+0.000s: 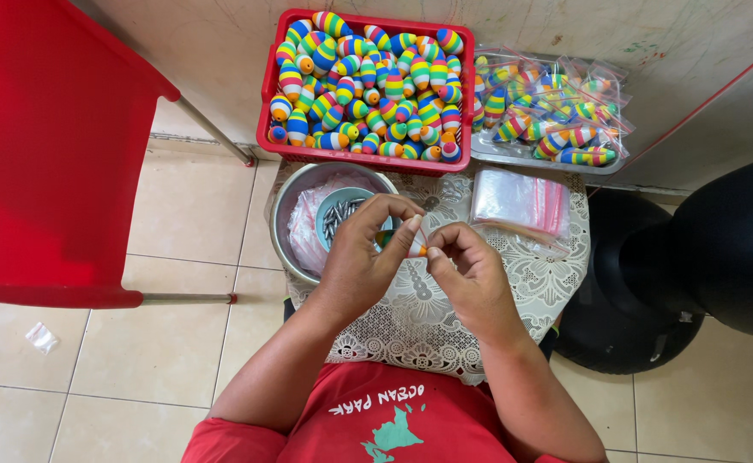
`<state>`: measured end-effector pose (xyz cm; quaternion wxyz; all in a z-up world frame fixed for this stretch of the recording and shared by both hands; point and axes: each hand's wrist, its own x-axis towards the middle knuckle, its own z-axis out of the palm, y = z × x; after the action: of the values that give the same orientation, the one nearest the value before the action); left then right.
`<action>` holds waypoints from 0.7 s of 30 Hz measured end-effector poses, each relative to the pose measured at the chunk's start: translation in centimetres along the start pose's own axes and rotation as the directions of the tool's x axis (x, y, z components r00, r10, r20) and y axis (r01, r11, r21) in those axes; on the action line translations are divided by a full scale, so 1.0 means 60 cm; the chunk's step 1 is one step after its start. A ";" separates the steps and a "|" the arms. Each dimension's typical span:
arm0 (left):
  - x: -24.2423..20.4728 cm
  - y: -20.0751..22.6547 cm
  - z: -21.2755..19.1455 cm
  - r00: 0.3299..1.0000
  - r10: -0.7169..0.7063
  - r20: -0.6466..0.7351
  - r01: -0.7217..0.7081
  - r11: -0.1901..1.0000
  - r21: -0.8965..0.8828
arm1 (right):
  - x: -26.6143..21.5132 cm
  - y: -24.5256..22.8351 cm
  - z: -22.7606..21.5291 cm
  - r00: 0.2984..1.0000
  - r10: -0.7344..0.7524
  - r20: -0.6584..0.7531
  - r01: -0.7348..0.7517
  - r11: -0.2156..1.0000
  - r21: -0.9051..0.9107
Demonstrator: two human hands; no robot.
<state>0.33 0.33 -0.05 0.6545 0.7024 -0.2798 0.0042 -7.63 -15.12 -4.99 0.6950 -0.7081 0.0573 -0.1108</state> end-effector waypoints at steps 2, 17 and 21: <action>0.001 0.001 -0.002 1.000 -0.001 -0.002 0.001 1.000 0.001 | 0.000 -0.001 0.001 1.000 0.002 0.002 -0.002 1.000 -0.005; 0.003 -0.009 -0.003 1.000 -0.011 -0.024 0.011 1.000 0.013 | -0.002 0.008 -0.003 1.000 0.009 0.009 -0.009 1.000 -0.009; 0.003 -0.005 -0.002 0.999 -0.039 -0.024 0.039 0.999 0.011 | -0.004 0.012 -0.004 1.000 0.007 0.022 -0.007 1.000 -0.006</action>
<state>0.63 0.40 -0.22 0.6536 0.7115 -0.2582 0.0017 -7.86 -15.33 -5.71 0.6940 -0.7110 0.0524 -0.1004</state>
